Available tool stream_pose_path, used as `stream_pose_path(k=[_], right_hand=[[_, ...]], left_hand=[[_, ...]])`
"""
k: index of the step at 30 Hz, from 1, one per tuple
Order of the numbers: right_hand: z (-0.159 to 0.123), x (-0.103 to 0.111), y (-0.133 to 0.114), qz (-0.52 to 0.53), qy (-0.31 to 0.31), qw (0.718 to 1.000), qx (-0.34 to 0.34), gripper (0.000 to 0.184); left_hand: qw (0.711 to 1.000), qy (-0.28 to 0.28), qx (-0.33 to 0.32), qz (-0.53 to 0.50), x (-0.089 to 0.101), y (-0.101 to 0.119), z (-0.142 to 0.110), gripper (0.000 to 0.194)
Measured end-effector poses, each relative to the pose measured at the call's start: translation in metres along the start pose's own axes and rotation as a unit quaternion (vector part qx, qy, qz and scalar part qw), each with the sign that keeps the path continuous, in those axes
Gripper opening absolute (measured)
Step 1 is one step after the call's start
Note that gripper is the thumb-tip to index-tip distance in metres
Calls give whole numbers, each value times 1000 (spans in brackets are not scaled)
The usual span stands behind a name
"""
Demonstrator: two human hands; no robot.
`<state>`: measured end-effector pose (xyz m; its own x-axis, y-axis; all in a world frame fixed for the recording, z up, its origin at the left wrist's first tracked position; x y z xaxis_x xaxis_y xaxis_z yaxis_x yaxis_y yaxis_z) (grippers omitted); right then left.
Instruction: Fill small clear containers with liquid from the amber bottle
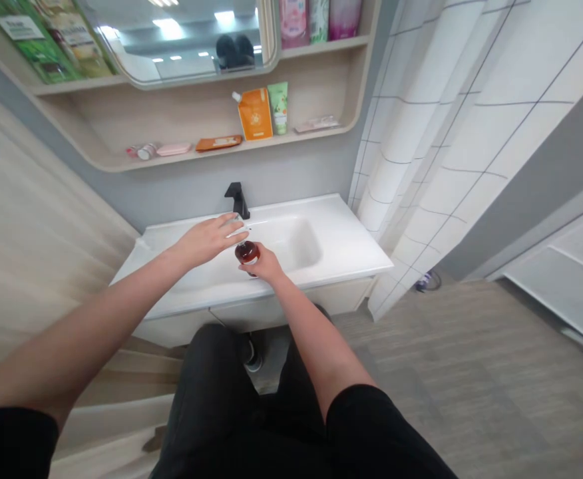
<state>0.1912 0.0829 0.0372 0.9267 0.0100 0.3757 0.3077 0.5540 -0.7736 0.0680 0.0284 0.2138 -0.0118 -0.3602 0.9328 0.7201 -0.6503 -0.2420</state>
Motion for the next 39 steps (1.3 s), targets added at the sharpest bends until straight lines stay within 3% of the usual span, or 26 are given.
stream_pose_path(k=[11,20,26,31,34,36,38,39], right_hand=[[0,0,-1,5,10,1000,9,83],[0,0,-1,8,6,1000,7,80],[-1,1,-4,9,4,1000,6,83],[-1,2,-8,22,2,1000,20,85],[-1,1,-10,28,-1,999,22,83],[-1,1,-10,33,0,999,25,82],[-1,0,-8,36,0,999,25,82],[-1,0,-7,36,1,999,24,82]], left_hand=[[998,-8,-44,45,0,3,2,53],[998,5,-55,7,3,4,3,51],[998,20,-26,-47,0,-3,-1,54],[990,43,61,-118,-10,-22,-11,65],[969,81,143,-185,-23,-37,-23,70],[936,127,215,-247,-39,-50,-38,71],[878,177,300,-329,-65,-64,-59,73],[834,198,350,-379,-81,-72,-73,73]])
Point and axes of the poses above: each hand's wrist, its own z-axis towards the middle knuckle, its own x-axis out of the back of the hand, y = z × x, the point moved 8 cm from there along z, towards the middle knuckle, and after that the axes turned 12 degrees about x, right-handed, at the moved point
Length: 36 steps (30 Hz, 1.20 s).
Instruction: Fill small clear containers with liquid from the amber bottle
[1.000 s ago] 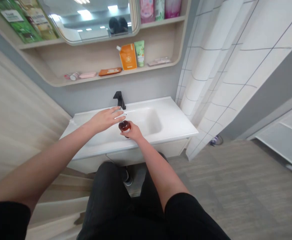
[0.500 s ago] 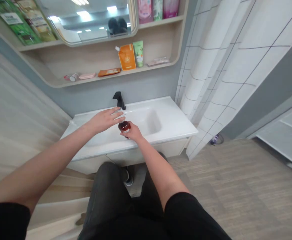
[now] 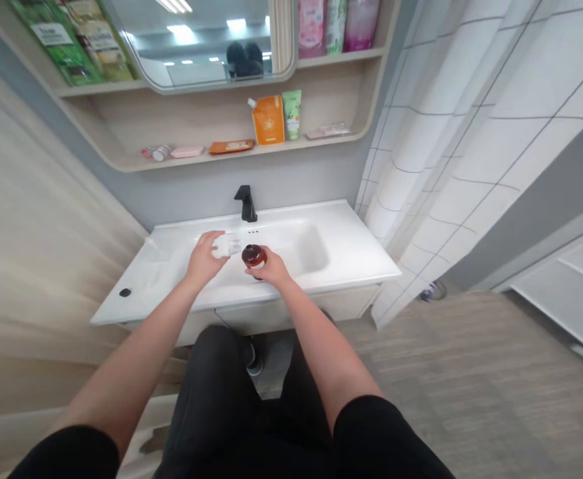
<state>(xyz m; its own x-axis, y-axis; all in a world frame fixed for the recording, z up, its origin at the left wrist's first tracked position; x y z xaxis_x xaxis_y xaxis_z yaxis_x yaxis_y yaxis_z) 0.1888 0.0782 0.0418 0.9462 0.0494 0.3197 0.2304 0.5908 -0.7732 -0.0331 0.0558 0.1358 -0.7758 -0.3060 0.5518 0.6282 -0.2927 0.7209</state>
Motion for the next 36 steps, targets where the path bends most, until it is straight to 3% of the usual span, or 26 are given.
stream_pose_path(k=[2,4,8,13,16,22,29,32,36], right_hand=[[0,0,3,-5,3,1000,-7,83],[-1,2,5,-8,10,1000,-12,83],[0,8,5,-15,38,999,-22,84],[-2,26,8,-29,86,995,-45,79],[-7,49,10,-51,105,992,-52,80],[-23,136,29,-82,168,979,-87,72],[-45,239,69,-113,246,955,-123,77],[-52,263,81,-125,272,944,-136,76],[-53,275,83,-150,280,942,-106,76]], left_hand=[[985,41,123,-113,-3,-47,-13,75],[959,60,203,-189,-9,-82,-27,74],[933,71,251,-248,-15,-114,-46,73],[924,41,261,-277,-17,-124,-51,73],[923,15,263,-279,-21,-126,-50,76],[924,4,261,-278,-24,-128,-50,78],[935,38,247,-250,-21,-135,-48,75],[943,42,239,-228,-22,-139,-48,75],[944,44,240,-221,-23,-144,-48,76]])
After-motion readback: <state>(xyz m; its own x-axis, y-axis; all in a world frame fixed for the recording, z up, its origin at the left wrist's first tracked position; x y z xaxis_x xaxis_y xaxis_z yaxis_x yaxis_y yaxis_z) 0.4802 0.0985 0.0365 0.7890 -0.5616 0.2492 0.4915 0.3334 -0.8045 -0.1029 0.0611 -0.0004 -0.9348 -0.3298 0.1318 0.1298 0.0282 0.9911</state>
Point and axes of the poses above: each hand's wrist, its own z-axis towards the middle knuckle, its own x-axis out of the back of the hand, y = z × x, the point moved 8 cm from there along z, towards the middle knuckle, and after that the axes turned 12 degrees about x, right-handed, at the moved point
